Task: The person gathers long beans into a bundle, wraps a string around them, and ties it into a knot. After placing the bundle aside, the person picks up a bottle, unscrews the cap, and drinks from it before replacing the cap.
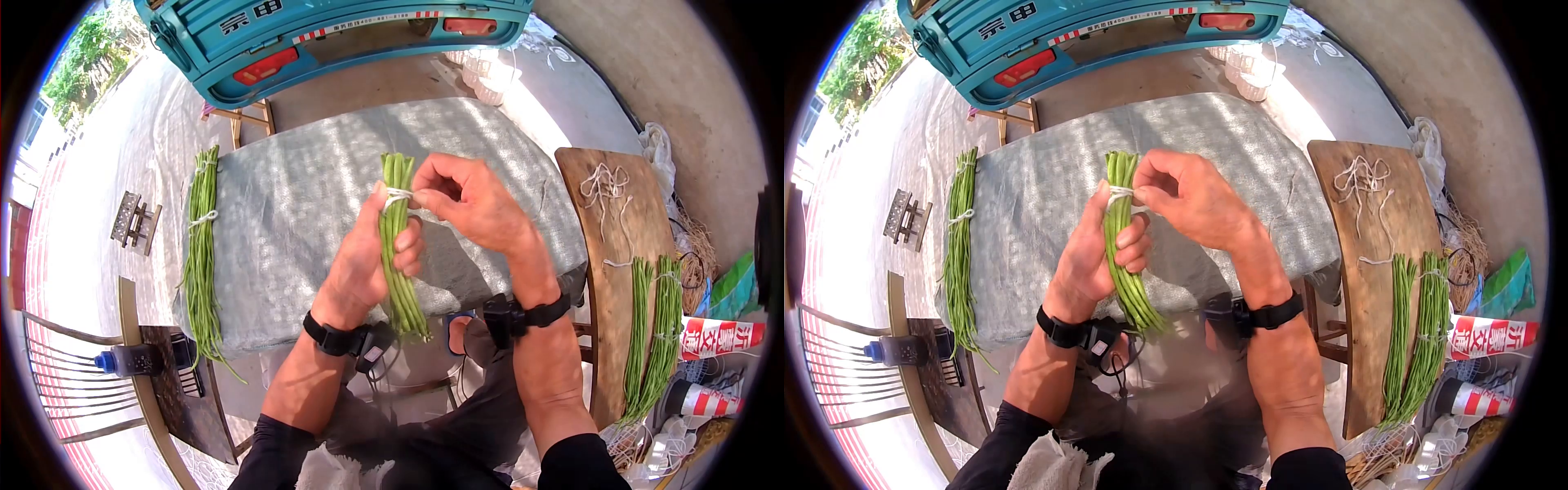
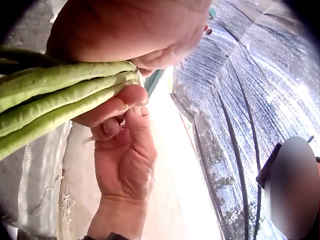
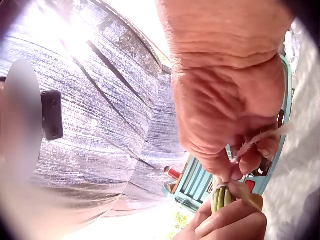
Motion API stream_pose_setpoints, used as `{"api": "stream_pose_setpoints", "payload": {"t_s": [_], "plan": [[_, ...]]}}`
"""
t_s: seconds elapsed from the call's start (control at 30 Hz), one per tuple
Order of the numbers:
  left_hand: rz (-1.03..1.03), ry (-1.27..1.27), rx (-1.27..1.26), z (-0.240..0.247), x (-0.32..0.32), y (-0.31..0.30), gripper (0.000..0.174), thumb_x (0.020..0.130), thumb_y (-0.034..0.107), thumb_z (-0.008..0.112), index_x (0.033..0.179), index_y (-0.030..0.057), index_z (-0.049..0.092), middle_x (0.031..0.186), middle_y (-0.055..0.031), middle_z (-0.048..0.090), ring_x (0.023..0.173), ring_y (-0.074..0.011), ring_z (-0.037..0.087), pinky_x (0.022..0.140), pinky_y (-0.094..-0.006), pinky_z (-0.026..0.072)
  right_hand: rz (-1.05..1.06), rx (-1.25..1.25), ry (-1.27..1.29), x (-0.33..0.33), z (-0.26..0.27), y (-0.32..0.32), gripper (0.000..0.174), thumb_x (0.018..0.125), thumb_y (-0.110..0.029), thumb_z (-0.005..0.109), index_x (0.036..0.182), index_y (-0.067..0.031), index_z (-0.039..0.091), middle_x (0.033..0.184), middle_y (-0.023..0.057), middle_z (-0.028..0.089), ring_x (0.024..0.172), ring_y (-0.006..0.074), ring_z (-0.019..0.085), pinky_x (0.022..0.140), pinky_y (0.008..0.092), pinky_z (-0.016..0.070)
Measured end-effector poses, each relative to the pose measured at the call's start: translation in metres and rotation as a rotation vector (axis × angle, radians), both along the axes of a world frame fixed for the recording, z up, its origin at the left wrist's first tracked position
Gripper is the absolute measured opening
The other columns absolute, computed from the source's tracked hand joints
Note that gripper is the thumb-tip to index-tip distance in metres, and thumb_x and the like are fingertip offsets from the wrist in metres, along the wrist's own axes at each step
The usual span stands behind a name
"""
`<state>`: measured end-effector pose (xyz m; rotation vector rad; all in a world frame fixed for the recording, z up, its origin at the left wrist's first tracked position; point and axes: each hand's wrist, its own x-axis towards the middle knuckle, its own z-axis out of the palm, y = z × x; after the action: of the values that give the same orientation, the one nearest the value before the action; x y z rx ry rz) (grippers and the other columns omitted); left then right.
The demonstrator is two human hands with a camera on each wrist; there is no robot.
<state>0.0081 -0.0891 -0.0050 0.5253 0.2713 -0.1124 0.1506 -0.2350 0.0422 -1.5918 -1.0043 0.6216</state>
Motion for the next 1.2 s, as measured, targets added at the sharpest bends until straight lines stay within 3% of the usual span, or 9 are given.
{"api": "stream_pose_setpoints", "payload": {"t_s": [0.2, 0.3, 0.5, 0.73, 0.83, 0.93, 1.03, 1.13, 1.2], "plan": [[0.007, -0.003, -0.015, -0.003, 0.0, 0.002, 0.052, 0.112, 0.064, 0.042, 0.118, 0.0177, 0.065, 0.072, 0.0017, 0.047, 0.055, -0.0109, 0.04, 0.054, -0.0278, 0.0345, -0.011, 0.028, -0.013, -0.001, -0.006, 0.004, 0.005, 0.099, -0.004, 0.07, 0.099, -0.0007, 0.066, 0.086, -0.0038, 0.065, 0.08, 0.0025, 0.058, 0.069, 0.0227, 0.048], [-0.031, -0.072, -0.06, -0.009, 0.0, 0.011, 0.052, 0.113, 0.063, 0.043, 0.117, 0.0157, 0.064, 0.078, 0.0003, 0.052, 0.059, -0.0127, 0.045, 0.057, -0.0291, 0.0387, -0.041, 0.074, -0.022, -0.006, -0.009, 0.01, 0.006, 0.099, -0.004, 0.07, 0.099, -0.0004, 0.066, 0.086, -0.0029, 0.066, 0.079, 0.0029, 0.059, 0.068, 0.0229, 0.0483], [0.132, 0.105, 0.106, 0.0, 0.003, 0.015, 0.051, 0.115, 0.056, 0.041, 0.113, 0.0095, 0.063, 0.091, -0.0027, 0.061, 0.076, -0.019, 0.059, 0.067, -0.0356, 0.0501, -0.11, 0.035, 0.009, -0.015, -0.012, 0.021, 0.008, 0.099, -0.005, 0.069, 0.095, -0.0004, 0.064, 0.084, -0.0018, 0.066, 0.076, 0.0039, 0.06, 0.067, 0.0249, 0.0488], [0.112, 0.005, -0.012, -0.008, 0.0, 0.024, 0.046, 0.117, 0.048, 0.039, 0.109, 0.0077, 0.061, 0.086, -0.0038, 0.06, 0.075, -0.019, 0.061, 0.068, -0.0353, 0.0524, -0.128, 0.079, -0.067, -0.013, -0.023, 0.028, 0.008, 0.096, -0.006, 0.069, 0.095, -0.0006, 0.064, 0.081, 0.0032, 0.068, 0.069, 0.0093, 0.06, 0.064, 0.0295, 0.0497], [0.153, 0.071, 0.084, -0.005, 0.001, 0.022, 0.047, 0.117, 0.047, 0.038, 0.107, 0.0083, 0.061, 0.088, -0.0048, 0.062, 0.075, -0.0195, 0.061, 0.069, -0.0356, 0.0524, -0.126, 0.099, -0.077, -0.012, -0.031, 0.031, 0.008, 0.097, -0.006, 0.069, 0.094, -0.001, 0.063, 0.081, 0.0028, 0.068, 0.071, 0.0081, 0.062, 0.063, 0.0291, 0.0507], [0.168, 0.036, 0.142, -0.01, 0.002, 0.026, 0.052, 0.118, 0.048, 0.037, 0.113, 0.0045, 0.065, 0.098, -0.0073, 0.067, 0.088, -0.0222, 0.065, 0.08, -0.0383, 0.0548, -0.092, 0.072, 0.072, -0.013, -0.03, 0.033, 0.007, 0.099, -0.006, 0.068, 0.095, -0.0017, 0.064, 0.081, 0.0016, 0.069, 0.075, 0.0072, 0.066, 0.066, 0.0284, 0.0528], [0.272, 0.127, 0.473, -0.001, 0.002, 0.022, 0.051, 0.118, 0.045, 0.04, 0.124, 0.0014, 0.065, 0.109, -0.0084, 0.071, 0.095, -0.0217, 0.067, 0.083, -0.0383, 0.0554, -0.108, 0.063, 0.091, -0.014, -0.036, 0.037, 0.008, 0.1, -0.006, 0.067, 0.095, -0.002, 0.063, 0.083, 0.002, 0.069, 0.079, 0.0075, 0.069, 0.067, 0.0281, 0.0543], [0.365, 0.136, 0.706, 0.0, 0.003, 0.023, 0.046, 0.118, 0.04, 0.041, 0.113, 0.0012, 0.065, 0.092, -0.0055, 0.066, 0.074, -0.015, 0.06, 0.068, -0.0329, 0.0515, -0.15, 0.065, 0.053, -0.023, -0.039, 0.044, 0.006, 0.102, -0.004, 0.066, 0.099, -0.0012, 0.062, 0.088, 0.0024, 0.069, 0.075, 0.0107, 0.069, 0.065, 0.0267, 0.0539], [0.364, 0.139, 0.819, -0.025, 0.006, 0.035, 0.043, 0.118, 0.036, 0.043, 0.112, 0.0001, 0.066, 0.091, -0.0046, 0.067, 0.075, -0.0134, 0.06, 0.067, -0.0318, 0.0513, -0.188, 0.033, 0.084, -0.029, -0.041, 0.051, 0.006, 0.102, -0.005, 0.066, 0.099, -0.0017, 0.062, 0.086, 0.0021, 0.068, 0.074, 0.0103, 0.068, 0.062, 0.0261, 0.0522]]}}
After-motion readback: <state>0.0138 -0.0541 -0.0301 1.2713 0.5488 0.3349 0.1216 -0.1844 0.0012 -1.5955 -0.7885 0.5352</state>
